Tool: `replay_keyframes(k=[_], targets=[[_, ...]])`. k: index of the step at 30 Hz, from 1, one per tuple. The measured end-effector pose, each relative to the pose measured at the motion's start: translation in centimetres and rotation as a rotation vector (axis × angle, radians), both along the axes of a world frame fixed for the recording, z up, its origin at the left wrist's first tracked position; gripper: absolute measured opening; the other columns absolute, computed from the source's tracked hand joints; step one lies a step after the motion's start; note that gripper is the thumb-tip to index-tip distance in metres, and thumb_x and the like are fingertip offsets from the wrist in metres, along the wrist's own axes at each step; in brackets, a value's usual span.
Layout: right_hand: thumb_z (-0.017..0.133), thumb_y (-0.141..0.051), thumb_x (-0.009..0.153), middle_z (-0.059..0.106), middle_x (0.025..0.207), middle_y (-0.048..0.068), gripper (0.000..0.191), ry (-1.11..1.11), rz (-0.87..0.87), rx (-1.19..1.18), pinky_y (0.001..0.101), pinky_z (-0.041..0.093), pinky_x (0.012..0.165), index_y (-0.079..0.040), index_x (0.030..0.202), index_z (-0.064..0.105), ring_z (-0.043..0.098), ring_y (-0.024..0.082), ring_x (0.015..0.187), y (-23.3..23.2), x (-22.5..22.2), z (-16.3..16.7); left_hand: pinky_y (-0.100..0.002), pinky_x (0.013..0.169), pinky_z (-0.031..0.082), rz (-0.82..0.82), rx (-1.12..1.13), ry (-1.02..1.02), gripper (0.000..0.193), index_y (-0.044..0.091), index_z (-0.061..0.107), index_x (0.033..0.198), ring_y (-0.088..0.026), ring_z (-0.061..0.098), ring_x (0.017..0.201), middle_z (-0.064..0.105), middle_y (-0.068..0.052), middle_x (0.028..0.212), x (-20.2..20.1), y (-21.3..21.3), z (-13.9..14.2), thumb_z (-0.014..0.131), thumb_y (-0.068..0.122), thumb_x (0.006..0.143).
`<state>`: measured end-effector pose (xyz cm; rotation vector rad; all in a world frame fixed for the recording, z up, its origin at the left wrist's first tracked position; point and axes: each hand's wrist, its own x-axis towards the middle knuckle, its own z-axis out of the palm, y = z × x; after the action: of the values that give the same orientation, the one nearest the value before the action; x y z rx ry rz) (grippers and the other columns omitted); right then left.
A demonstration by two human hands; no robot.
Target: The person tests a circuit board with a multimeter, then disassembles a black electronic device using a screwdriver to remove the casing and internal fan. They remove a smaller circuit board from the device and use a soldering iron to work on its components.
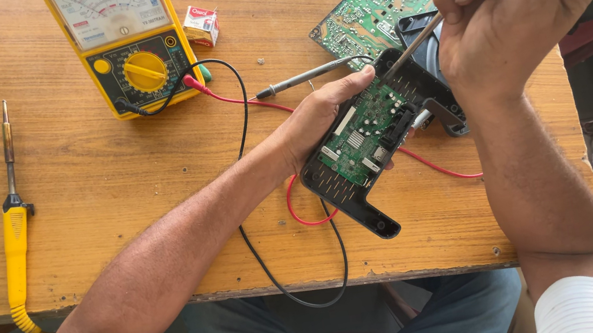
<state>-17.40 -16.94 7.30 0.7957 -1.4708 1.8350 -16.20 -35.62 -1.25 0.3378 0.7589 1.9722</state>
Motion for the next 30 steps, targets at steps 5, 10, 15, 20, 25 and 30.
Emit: replay_keyframes(k=[5, 10, 15, 20, 25, 30], targets=[[0.052, -0.024, 0.126, 0.051, 0.074, 0.021, 0.023, 0.028, 0.028, 0.002, 0.0347, 0.035, 0.045, -0.008, 0.143, 0.049, 0.041, 0.021, 0.044, 0.5, -0.2, -0.4, -0.044, 0.068, 0.068, -0.027, 0.046, -0.042, 0.059, -0.007, 0.06, 0.126, -0.025, 0.076, 0.078, 0.072, -0.024, 0.101, -0.2, 0.1, -0.4, 0.045, 0.047, 0.106], [0.052, -0.024, 0.131, 0.049, 0.075, 0.023, 0.025, -0.024, 0.012, -0.044, 0.0386, 0.035, 0.047, -0.002, 0.142, 0.049, 0.041, 0.027, 0.05, 0.8, -0.1, -0.6, -0.045, 0.069, 0.068, -0.003, 0.047, 0.004, 0.058, -0.006, 0.059, 0.127, -0.025, 0.076, 0.081, 0.073, -0.025, 0.102, -0.3, 0.2, -0.6, 0.042, 0.045, 0.108], [0.051, -0.028, 0.129, 0.05, 0.077, 0.022, 0.025, -0.015, -0.018, -0.002, 0.0372, 0.035, 0.047, -0.008, 0.144, 0.046, 0.041, 0.024, 0.047, 0.8, 0.2, -0.6, -0.045, 0.07, 0.068, -0.006, 0.042, 0.0, 0.059, -0.007, 0.059, 0.129, -0.025, 0.076, 0.084, 0.073, -0.024, 0.104, -0.3, 0.3, -0.7, 0.041, 0.045, 0.108], [0.05, -0.029, 0.132, 0.051, 0.08, 0.025, 0.026, -0.043, 0.021, -0.06, 0.0386, 0.034, 0.048, -0.006, 0.141, 0.049, 0.04, 0.027, 0.049, 0.9, 0.7, -0.4, -0.045, 0.07, 0.068, -0.015, 0.058, -0.001, 0.059, -0.007, 0.059, 0.128, -0.025, 0.076, 0.084, 0.073, -0.024, 0.104, -0.3, 0.3, -0.7, 0.04, 0.046, 0.109], [0.051, -0.032, 0.125, 0.053, 0.081, 0.022, 0.024, 0.016, -0.067, 0.065, 0.0361, 0.035, 0.045, -0.012, 0.137, 0.049, 0.04, 0.024, 0.047, 1.0, 0.3, -0.1, -0.043, 0.067, 0.068, 0.017, 0.035, 0.03, 0.057, -0.007, 0.058, 0.128, -0.026, 0.076, 0.079, 0.072, -0.026, 0.102, -0.3, 0.2, -0.6, 0.04, 0.044, 0.109], [0.052, -0.032, 0.129, 0.051, 0.08, 0.022, 0.027, -0.026, -0.069, -0.036, 0.0396, 0.034, 0.049, -0.006, 0.125, 0.05, 0.041, 0.028, 0.051, 1.6, 0.5, -0.2, -0.042, 0.066, 0.069, 0.02, 0.053, 0.047, 0.057, -0.007, 0.057, 0.128, -0.026, 0.076, 0.077, 0.072, -0.027, 0.102, -0.3, 0.2, -0.3, 0.039, 0.043, 0.109]])
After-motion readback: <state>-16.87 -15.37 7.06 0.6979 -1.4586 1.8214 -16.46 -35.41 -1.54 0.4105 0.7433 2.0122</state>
